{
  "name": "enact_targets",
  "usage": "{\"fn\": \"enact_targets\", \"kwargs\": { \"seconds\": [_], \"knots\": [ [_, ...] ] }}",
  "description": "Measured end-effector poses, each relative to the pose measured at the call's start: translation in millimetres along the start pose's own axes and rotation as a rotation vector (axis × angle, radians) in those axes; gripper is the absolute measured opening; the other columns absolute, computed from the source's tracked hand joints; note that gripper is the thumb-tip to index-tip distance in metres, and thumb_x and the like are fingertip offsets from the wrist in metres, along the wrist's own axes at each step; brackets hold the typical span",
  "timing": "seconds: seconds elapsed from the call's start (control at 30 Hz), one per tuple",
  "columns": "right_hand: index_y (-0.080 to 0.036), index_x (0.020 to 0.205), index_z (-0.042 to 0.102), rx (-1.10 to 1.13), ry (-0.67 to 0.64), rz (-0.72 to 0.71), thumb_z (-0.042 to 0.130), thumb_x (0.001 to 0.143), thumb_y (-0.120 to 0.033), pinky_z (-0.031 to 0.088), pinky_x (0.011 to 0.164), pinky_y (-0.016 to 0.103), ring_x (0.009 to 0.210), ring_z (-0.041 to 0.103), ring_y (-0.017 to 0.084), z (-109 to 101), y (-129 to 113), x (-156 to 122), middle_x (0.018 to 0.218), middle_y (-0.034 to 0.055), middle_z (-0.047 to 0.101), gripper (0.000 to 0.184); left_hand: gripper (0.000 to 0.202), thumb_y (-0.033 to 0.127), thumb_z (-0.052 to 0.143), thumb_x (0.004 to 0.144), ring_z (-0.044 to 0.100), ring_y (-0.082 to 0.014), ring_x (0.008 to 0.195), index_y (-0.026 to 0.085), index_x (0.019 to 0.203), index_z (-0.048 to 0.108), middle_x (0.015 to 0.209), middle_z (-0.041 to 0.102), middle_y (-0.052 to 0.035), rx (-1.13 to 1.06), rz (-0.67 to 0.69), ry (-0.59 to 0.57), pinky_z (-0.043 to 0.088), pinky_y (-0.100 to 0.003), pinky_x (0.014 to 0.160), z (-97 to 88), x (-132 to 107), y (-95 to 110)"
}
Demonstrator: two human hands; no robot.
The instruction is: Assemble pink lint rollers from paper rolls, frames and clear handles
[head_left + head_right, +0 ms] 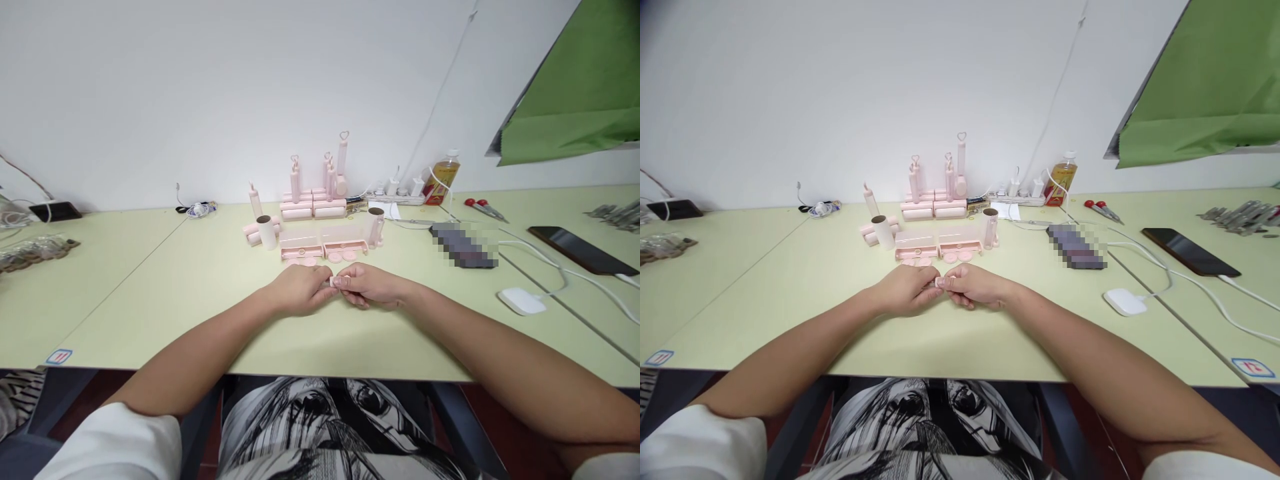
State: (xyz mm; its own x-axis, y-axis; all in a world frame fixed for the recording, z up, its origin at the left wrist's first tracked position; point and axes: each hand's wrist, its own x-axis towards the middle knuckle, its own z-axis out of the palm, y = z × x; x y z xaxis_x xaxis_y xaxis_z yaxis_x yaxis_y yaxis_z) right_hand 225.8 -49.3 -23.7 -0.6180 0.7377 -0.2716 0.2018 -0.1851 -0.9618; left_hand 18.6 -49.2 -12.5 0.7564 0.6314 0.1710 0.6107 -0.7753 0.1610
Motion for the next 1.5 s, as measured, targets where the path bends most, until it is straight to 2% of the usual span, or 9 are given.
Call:
{"fn": "enact_targets", "kwargs": {
  "seconds": [0.13,0.3,0.43,0.6,0.87,1.1,1.2,1.33,1.5],
  "knots": [
    [-0.017,0.066,0.05,-0.061,-0.011,-0.102,0.067,0.077,-0.056,0.03,0.039,0.02,0.038,0.04,0.006,-5.6,-1.4,-0.8,0.048,-0.0056,0.051,0.044,0.036,0.049,0.038,0.094,0.056,-0.0167,0.065,0.018,0.087,0.056,0.075,0.063,-0.0041,-0.196,-0.039,0.043,0.039,-0.028,0.059,0.6,1.2,-4.4],
    [-0.018,0.063,0.047,-0.204,0.07,-0.264,0.06,0.082,-0.06,0.031,0.043,0.022,0.041,0.04,0.006,-13.9,-10.8,-7.7,0.052,-0.0048,0.05,0.048,0.034,0.049,0.041,0.093,0.051,-0.0131,0.066,0.018,0.084,0.053,0.073,0.056,-0.0003,-0.504,-0.161,0.299,0.041,-0.026,0.062,-10.3,2.9,-22.0],
    [-0.019,0.061,0.044,-0.342,0.126,-0.222,0.059,0.084,-0.057,0.031,0.044,0.023,0.042,0.04,0.008,-8.0,-10.7,-7.6,0.048,-0.0057,0.046,0.047,0.028,0.041,0.042,0.092,0.052,-0.0138,0.069,0.018,0.091,0.058,0.079,0.057,-0.001,-0.597,-0.167,0.154,0.043,-0.027,0.064,-22.7,-0.2,-36.9],
    [-0.019,0.066,0.047,-0.475,0.205,-0.165,0.059,0.084,-0.053,0.028,0.044,0.023,0.043,0.04,0.009,-7.7,-2.3,-1.6,0.048,-0.0058,0.047,0.04,0.026,0.019,0.048,0.077,0.056,-0.0172,0.079,0.02,0.099,0.062,0.089,0.061,-0.0027,-0.389,-0.078,-0.024,0.046,-0.029,0.07,-26.3,-4.6,-48.4],
    [-0.02,0.067,0.044,-0.505,0.281,-0.163,0.061,0.079,-0.04,0.031,0.047,0.023,0.047,0.045,0.01,-14.3,1.8,2.5,0.053,-0.0066,0.047,0.029,0.025,0.022,0.062,0.072,0.063,-0.0197,0.093,0.021,0.096,0.069,0.104,0.067,-0.0048,-0.455,-0.166,0.028,0.051,-0.032,0.08,-28.6,-6.8,-50.4],
    [-0.02,0.066,0.043,-0.556,0.324,-0.194,0.063,0.075,-0.037,0.027,0.051,0.023,0.051,0.041,0.009,-13.3,1.2,3.7,0.056,-0.0063,0.045,0.028,0.024,0.019,0.062,0.07,0.062,-0.0146,0.069,0.02,0.094,0.063,0.088,0.065,-0.0031,-0.706,-0.317,0.069,0.051,-0.026,0.055,-40.6,-9.8,-48.5],
    [-0.019,0.067,0.046,-0.583,0.324,-0.196,0.063,0.075,-0.037,0.028,0.052,0.024,0.054,0.04,0.01,-13.8,2.0,4.3,0.059,-0.0057,0.045,0.026,0.032,0.023,0.071,0.067,0.062,-0.0146,0.071,0.019,0.097,0.061,0.095,0.066,-0.0049,-0.853,-0.325,0.211,0.05,-0.024,0.051,-41.9,-8.5,-53.3],
    [-0.019,0.066,0.046,-0.61,0.326,-0.2,0.063,0.075,-0.037,0.029,0.054,0.024,0.057,0.039,0.01,-13.9,3.3,4.9,0.062,-0.0054,0.043,0.026,0.044,0.029,0.078,0.062,0.057,-0.0108,0.059,0.019,0.101,0.059,0.085,0.067,-0.0037,-1.001,-0.323,0.573,0.043,-0.022,0.045,-48.3,-7.5,-66.2],
    [-0.019,0.067,0.048,-0.634,0.31,-0.222,0.063,0.076,-0.037,0.029,0.056,0.024,0.059,0.039,0.01,-14.4,4.0,4.9,0.063,-0.0056,0.042,0.025,0.036,0.036,0.078,0.065,0.052,-0.0095,0.059,0.018,0.094,0.067,0.072,0.06,0.0006,-0.714,-0.411,0.952,0.042,-0.023,0.053,-56.0,-11.4,-89.3]
  ]
}}
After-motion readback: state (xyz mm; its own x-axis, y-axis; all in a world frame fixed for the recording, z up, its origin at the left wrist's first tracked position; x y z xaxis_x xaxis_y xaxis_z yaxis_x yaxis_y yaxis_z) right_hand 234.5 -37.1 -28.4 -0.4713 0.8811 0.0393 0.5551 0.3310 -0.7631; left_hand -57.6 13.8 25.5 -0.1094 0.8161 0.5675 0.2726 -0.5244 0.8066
